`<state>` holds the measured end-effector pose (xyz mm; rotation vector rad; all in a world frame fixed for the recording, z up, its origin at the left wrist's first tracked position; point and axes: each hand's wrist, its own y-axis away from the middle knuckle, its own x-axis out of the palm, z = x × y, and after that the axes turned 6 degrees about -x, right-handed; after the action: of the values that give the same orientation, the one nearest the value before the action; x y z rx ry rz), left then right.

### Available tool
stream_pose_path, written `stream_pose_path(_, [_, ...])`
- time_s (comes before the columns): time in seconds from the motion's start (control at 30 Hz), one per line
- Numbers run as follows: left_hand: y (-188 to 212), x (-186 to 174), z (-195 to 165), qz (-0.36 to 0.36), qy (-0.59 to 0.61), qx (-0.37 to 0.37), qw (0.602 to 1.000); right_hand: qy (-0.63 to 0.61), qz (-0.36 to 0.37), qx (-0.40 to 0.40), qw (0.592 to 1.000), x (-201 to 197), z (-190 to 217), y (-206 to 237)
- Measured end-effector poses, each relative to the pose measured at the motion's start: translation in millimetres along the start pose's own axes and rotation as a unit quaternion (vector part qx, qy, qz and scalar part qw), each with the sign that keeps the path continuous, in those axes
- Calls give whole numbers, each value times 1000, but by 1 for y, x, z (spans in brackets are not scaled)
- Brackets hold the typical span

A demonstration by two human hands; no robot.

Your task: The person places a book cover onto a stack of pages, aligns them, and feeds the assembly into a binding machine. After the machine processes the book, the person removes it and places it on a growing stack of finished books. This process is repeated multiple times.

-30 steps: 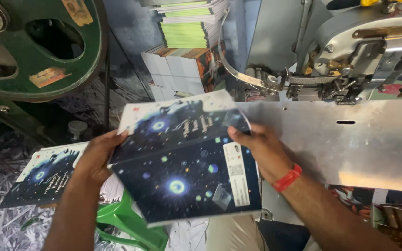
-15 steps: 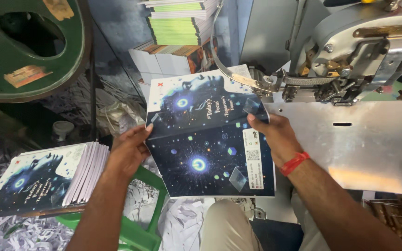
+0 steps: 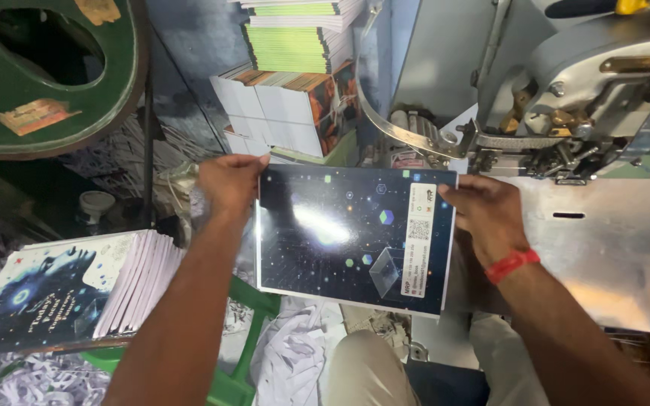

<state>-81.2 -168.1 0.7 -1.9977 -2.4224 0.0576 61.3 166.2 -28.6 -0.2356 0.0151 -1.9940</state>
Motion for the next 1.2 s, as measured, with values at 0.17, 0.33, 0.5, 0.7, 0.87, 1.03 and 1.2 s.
stream_pose_path(0.17, [-8, 7, 4, -91, -271, 173, 943, 289, -72, -162, 941, -9, 4, 13])
stream_pose_path(0.33, [-15, -7, 20, -55, -261, 159, 951, 430, -66, -286, 854, -12, 6, 22])
stream_pose_path(0.5, [-14, -22, 43, -92, -204, 232, 947, 445, -18, -362, 819, -8, 13, 44])
stream_pose_path(0.7, [3, -10, 59, -75, -187, 238, 950, 472, 162, -545, 673, 49, 19, 33])
stream_pose_path(0.87, [7, 0, 55, -58, -150, 245, 956, 570, 179, -500, 627, 69, 21, 11])
stream_pose_path(1.03, [7, 1, 56, -43, -171, 228, 958, 619, 179, -453, 616, 62, 12, 5])
stream_pose_path(1.2, [-2, 6, 67, -46, -168, 226, 958, 609, 181, -454, 625, 61, 7, 0])
